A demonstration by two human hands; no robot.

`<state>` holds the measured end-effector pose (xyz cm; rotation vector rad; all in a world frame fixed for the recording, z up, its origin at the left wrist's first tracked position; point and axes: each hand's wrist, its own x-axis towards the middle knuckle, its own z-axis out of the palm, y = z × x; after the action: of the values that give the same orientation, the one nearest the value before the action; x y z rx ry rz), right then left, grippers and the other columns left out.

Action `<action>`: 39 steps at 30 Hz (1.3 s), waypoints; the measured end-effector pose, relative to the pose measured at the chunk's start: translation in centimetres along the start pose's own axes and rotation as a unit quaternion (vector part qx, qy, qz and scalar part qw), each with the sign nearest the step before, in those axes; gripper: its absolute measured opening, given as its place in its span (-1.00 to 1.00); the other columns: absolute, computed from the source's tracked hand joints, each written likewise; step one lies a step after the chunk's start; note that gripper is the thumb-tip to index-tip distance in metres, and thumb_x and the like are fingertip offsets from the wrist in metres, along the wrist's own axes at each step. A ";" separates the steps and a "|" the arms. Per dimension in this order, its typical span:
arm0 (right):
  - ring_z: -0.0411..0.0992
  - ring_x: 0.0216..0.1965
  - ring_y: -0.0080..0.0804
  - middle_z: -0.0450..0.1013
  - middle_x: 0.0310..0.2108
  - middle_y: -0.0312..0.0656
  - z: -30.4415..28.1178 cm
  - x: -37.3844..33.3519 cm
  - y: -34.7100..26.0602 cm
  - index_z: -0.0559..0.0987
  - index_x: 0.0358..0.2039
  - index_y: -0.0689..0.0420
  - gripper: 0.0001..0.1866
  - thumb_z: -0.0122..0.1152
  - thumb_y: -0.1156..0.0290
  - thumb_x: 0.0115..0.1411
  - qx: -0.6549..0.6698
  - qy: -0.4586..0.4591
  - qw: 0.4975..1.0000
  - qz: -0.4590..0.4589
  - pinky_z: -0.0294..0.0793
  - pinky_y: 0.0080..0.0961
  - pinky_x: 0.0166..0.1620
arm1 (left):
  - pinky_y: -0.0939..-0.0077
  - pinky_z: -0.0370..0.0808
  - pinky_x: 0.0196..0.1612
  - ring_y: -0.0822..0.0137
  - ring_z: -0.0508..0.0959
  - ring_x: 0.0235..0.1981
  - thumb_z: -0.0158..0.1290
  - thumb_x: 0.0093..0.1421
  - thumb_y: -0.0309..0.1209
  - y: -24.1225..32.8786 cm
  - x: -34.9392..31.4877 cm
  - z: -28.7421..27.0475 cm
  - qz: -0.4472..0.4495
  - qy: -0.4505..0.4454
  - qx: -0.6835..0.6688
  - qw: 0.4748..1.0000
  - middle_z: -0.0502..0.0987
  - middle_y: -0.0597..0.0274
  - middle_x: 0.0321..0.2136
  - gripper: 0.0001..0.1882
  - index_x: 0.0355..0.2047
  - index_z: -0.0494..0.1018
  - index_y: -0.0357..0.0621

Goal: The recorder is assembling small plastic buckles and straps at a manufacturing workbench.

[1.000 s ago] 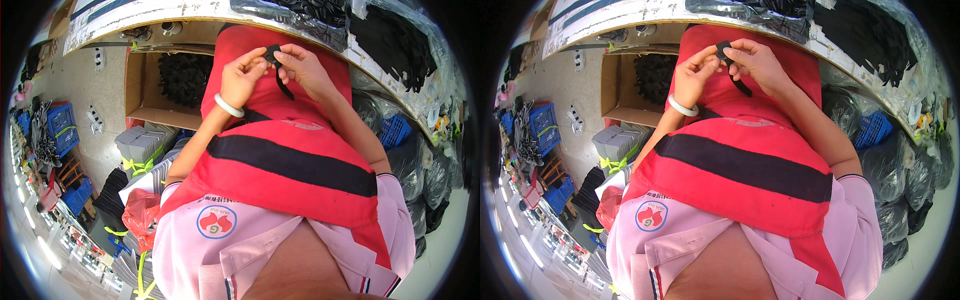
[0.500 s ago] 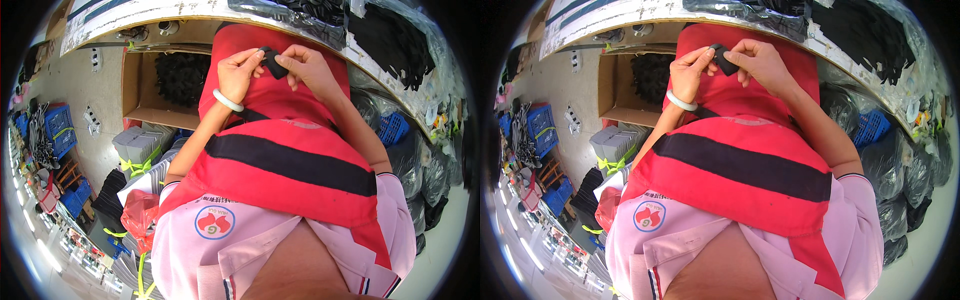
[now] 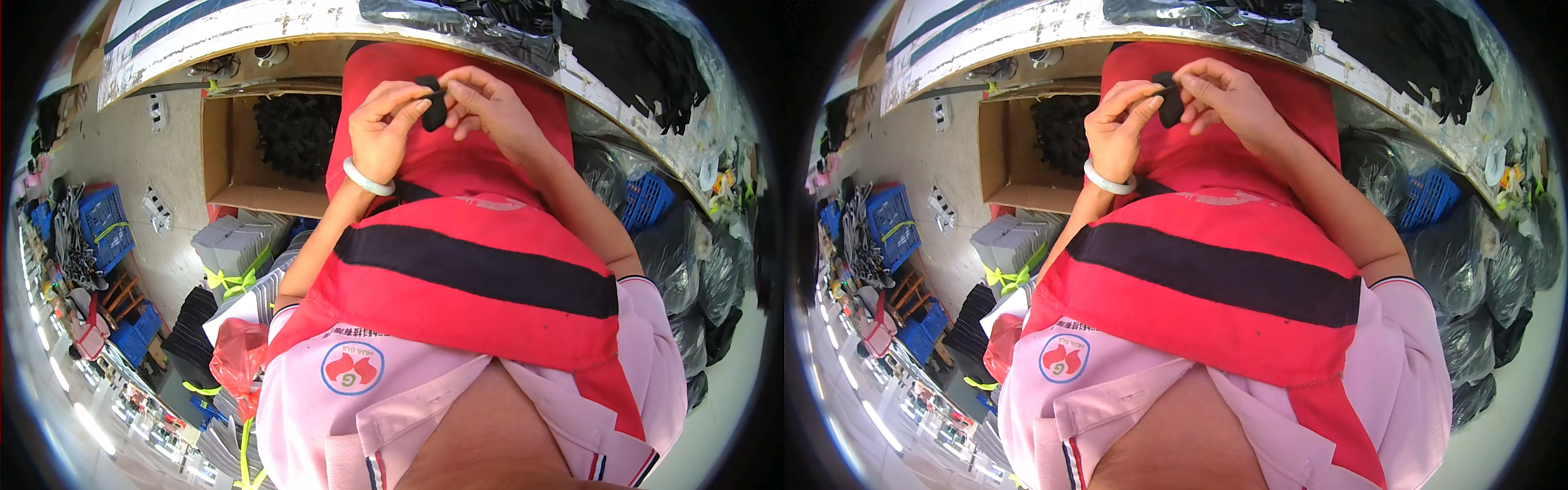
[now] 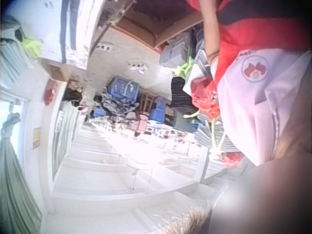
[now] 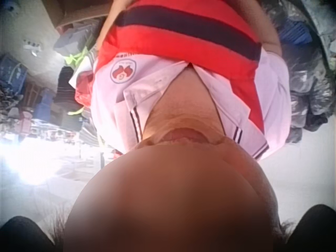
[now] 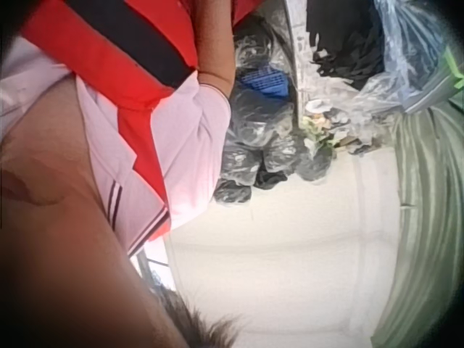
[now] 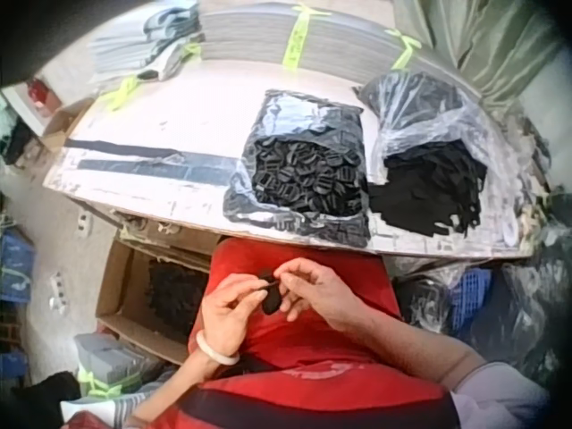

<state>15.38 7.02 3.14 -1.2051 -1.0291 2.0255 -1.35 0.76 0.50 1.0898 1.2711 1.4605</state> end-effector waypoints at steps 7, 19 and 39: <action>0.43 -0.43 -0.66 0.46 -0.41 -0.32 -1.9 0.7 -0.5 0.58 -0.25 0.19 -0.76 0.20 0.27 0.22 -0.193 -0.112 0.974 0.037 0.45 -0.70 -0.41 | 0.67 0.41 -0.23 0.47 0.46 -0.27 0.13 0.05 -0.73 1.0 -0.8 -0.8 0.030 -0.067 0.032 0.997 0.46 0.27 -0.27 -0.80 -0.29 0.58 -0.29; 0.42 -0.31 -0.62 0.46 -0.34 -0.31 -0.4 2.0 1.9 0.45 -0.25 0.18 -0.87 0.18 0.56 0.18 -0.102 -0.141 0.981 -0.083 0.44 -0.64 -0.21 | 0.66 0.44 -0.34 0.47 0.50 -0.41 0.04 0.11 -0.72 4.9 -1.4 -6.2 -0.033 -0.201 0.173 0.963 0.48 0.23 -0.35 -0.85 -0.32 0.54 -0.34; 0.25 0.14 -0.08 0.32 0.12 0.03 -3.6 -22.7 -27.9 0.39 0.08 0.34 -0.54 -0.03 0.44 0.16 -0.334 -0.770 0.418 -0.348 0.23 -0.11 0.19 | 0.22 0.43 0.00 -0.04 0.46 -0.04 0.12 0.06 0.10 0.0 18.3 6.0 0.096 -0.069 0.555 0.824 0.45 -0.10 -0.08 -0.27 0.17 0.29 0.03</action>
<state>30.79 5.98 35.84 1.4207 -2.5771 1.4300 0.45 19.90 2.17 2.0620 1.9989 0.6289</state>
